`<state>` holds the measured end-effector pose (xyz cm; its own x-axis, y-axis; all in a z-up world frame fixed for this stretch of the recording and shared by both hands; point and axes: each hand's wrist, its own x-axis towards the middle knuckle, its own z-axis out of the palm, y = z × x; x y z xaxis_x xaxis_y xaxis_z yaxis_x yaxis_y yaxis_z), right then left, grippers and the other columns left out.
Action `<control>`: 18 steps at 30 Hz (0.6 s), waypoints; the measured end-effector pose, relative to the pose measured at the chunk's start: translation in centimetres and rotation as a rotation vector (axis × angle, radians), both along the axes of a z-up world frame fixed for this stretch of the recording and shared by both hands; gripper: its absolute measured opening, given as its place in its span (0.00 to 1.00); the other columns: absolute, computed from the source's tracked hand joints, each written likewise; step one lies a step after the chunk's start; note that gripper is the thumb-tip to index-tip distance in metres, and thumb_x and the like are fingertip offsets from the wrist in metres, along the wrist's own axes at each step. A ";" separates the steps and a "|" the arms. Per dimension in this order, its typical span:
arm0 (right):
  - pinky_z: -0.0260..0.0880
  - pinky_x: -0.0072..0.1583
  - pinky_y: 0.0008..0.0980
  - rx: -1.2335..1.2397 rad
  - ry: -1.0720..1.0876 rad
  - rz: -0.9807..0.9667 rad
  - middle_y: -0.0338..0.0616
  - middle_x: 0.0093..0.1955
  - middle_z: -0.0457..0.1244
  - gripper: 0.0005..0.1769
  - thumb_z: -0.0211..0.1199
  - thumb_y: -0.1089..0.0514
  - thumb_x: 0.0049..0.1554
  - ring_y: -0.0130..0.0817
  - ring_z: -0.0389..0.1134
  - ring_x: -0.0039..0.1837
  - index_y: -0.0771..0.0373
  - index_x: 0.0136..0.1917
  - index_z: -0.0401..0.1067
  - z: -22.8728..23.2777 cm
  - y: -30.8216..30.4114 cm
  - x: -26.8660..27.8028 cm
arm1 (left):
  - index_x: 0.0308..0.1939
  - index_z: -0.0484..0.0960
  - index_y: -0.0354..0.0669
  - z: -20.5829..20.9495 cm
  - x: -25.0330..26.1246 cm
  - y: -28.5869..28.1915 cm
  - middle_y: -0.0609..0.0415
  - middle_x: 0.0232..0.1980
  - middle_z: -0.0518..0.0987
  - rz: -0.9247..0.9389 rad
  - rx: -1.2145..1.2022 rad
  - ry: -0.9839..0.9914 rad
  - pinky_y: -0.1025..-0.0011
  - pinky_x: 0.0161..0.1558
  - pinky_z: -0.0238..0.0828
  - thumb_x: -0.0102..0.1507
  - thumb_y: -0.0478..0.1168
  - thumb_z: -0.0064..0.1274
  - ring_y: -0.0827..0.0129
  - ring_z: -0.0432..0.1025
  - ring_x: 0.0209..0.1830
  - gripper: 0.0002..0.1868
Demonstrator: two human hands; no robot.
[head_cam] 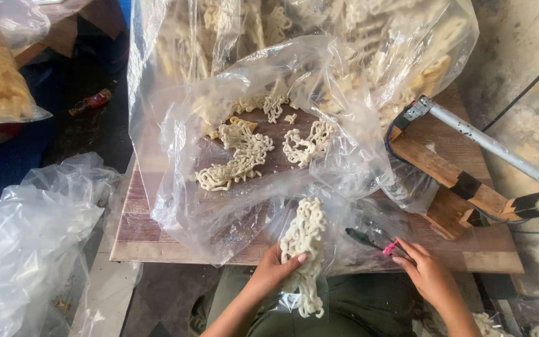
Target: Manually filling small plastic bags with snacks using a spoon to assist in moving the pieces.
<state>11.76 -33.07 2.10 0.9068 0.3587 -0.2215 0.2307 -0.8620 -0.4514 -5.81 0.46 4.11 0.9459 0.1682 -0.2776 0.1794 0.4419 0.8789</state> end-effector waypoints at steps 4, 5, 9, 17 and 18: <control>0.62 0.65 0.43 0.041 -0.530 0.200 0.37 0.72 0.64 0.35 0.63 0.46 0.54 0.35 0.69 0.65 0.54 0.73 0.67 -1.2 0.6 -0.5 | 0.57 0.77 0.30 -0.8 0.2 -2.4 0.47 0.46 0.84 -0.109 -0.006 0.045 0.77 0.40 0.76 0.60 0.40 0.63 0.71 0.78 0.37 0.25; 0.56 0.71 0.46 0.169 -0.586 0.243 0.35 0.77 0.60 0.36 0.63 0.45 0.54 0.33 0.65 0.70 0.52 0.74 0.66 0.0 1.6 -0.8 | 0.56 0.79 0.31 -1.0 0.5 -2.9 0.50 0.45 0.84 -0.141 0.067 0.033 0.79 0.41 0.75 0.60 0.41 0.64 0.74 0.77 0.38 0.24; 0.59 0.76 0.43 0.789 -0.306 0.429 0.51 0.80 0.54 0.38 0.51 0.39 0.61 0.44 0.58 0.79 0.65 0.76 0.59 8.5 7.8 -4.8 | 0.61 0.76 0.30 -0.2 1.0 -5.2 0.52 0.45 0.83 -0.239 0.087 -0.055 0.79 0.41 0.74 0.61 0.40 0.61 0.76 0.74 0.37 0.27; 0.69 0.43 0.25 0.772 -0.234 0.347 0.32 0.36 0.71 0.07 0.73 0.66 0.45 0.25 0.69 0.38 0.59 0.38 0.78 6.5 10.3 -6.6 | 0.61 0.76 0.34 -1.5 0.5 -7.0 0.52 0.45 0.82 -0.260 0.210 -0.073 0.77 0.48 0.75 0.57 0.45 0.65 0.74 0.75 0.41 0.32; 0.69 0.43 0.25 0.774 -0.230 0.343 0.32 0.36 0.71 0.07 0.73 0.66 0.45 0.25 0.69 0.38 0.59 0.38 0.78 6.6 9.8 -6.1 | 0.61 0.76 0.34 -0.8 0.6 -6.9 0.52 0.45 0.82 -0.262 0.210 -0.067 0.77 0.48 0.75 0.57 0.45 0.65 0.74 0.75 0.41 0.32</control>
